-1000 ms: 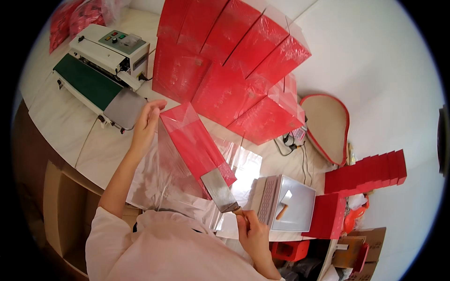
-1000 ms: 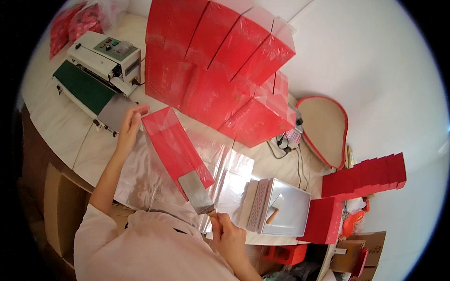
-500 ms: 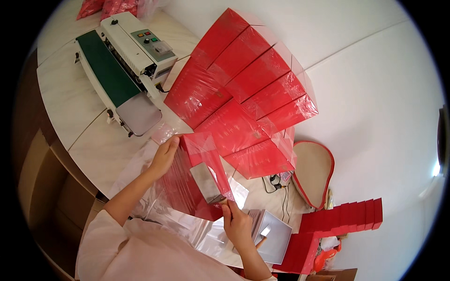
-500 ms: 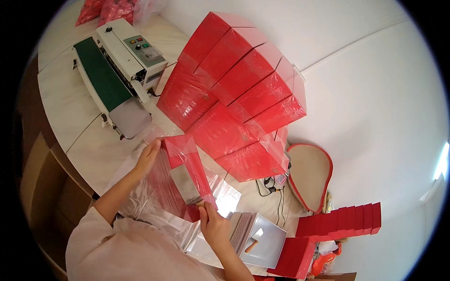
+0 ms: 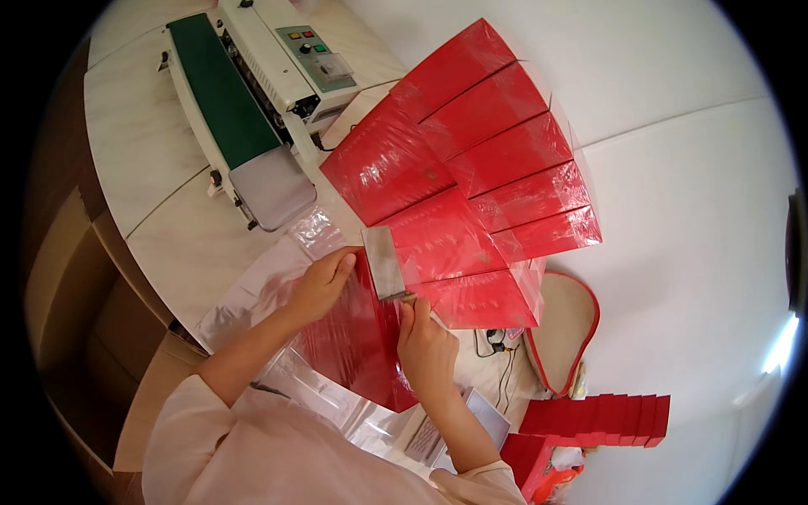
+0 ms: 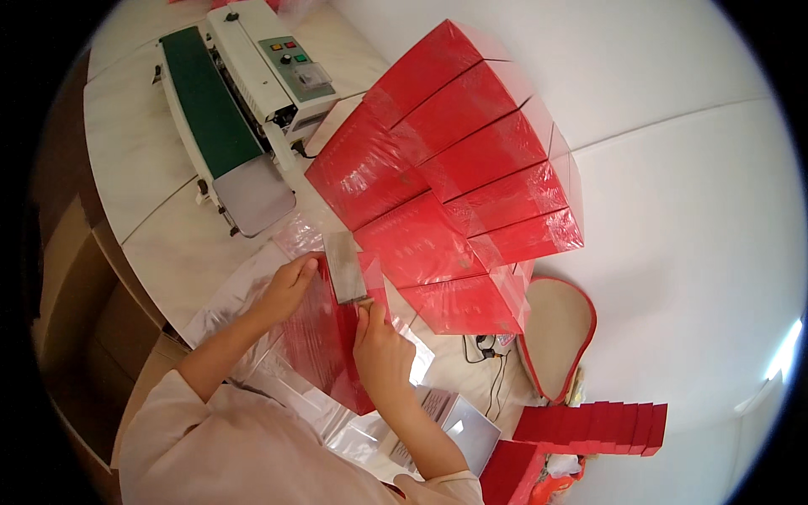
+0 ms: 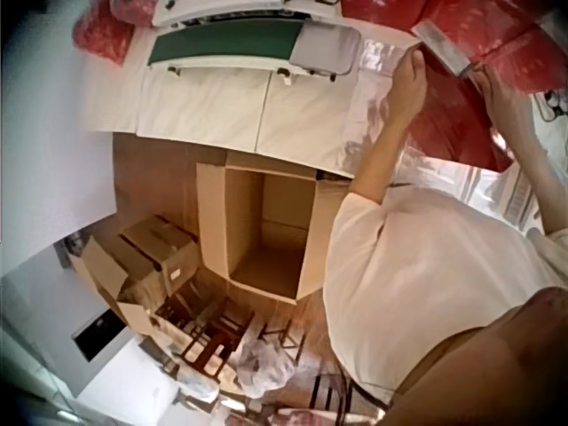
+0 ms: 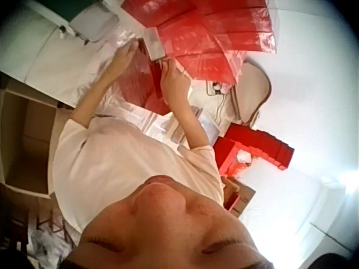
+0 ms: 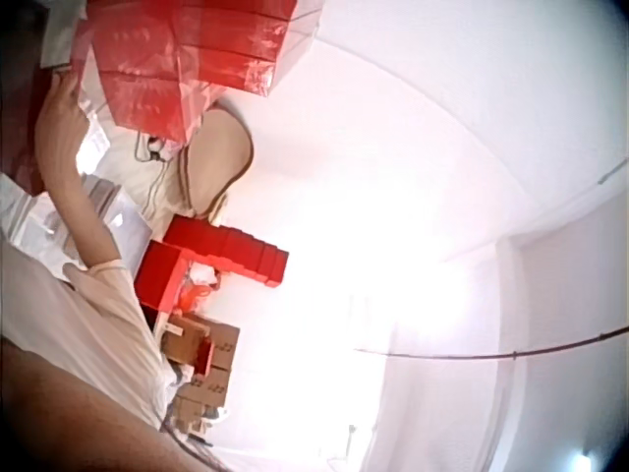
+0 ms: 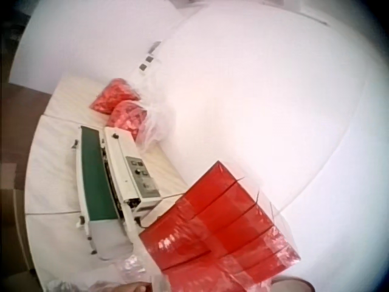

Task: The person wraps red rectangular boxes in clear plastic film using a handheld squeegee-like tool to smooth the film and remove air bubbles. The person places each wrapped box into a stack on the table.

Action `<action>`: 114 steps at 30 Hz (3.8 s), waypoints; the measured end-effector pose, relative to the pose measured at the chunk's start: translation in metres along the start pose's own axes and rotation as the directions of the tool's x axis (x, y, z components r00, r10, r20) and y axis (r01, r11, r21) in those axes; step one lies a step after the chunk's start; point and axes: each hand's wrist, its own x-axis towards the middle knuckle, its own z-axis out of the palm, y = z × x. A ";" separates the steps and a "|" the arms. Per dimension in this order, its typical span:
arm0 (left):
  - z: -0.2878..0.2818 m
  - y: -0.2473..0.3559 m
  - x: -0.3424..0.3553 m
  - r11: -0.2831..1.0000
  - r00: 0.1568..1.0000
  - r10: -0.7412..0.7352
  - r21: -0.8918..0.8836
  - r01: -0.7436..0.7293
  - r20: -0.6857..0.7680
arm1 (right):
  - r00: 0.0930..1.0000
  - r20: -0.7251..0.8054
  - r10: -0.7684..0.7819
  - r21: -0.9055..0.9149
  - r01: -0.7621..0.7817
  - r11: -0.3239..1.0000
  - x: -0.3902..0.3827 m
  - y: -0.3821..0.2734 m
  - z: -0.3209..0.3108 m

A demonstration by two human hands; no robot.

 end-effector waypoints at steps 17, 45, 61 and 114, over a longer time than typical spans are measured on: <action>0.014 -0.008 0.021 0.993 0.996 0.071 -0.094 -0.076 -0.050 | 0.982 0.174 0.071 0.202 -0.106 0.974 -0.040 0.024 -0.021; 0.004 0.005 0.034 1.000 1.000 0.010 -0.011 -0.010 0.005 | 0.980 0.180 0.079 0.350 -0.139 0.926 -0.069 0.044 -0.025; 0.010 0.004 0.036 0.998 0.997 0.054 0.021 -0.056 0.063 | 0.975 0.077 0.208 0.184 -0.219 0.958 -0.167 0.042 -0.051; -0.005 -0.052 0.003 0.977 0.979 -0.199 -0.090 0.194 -0.050 | 0.269 -0.325 0.907 0.067 -0.950 0.306 -0.362 0.236 0.132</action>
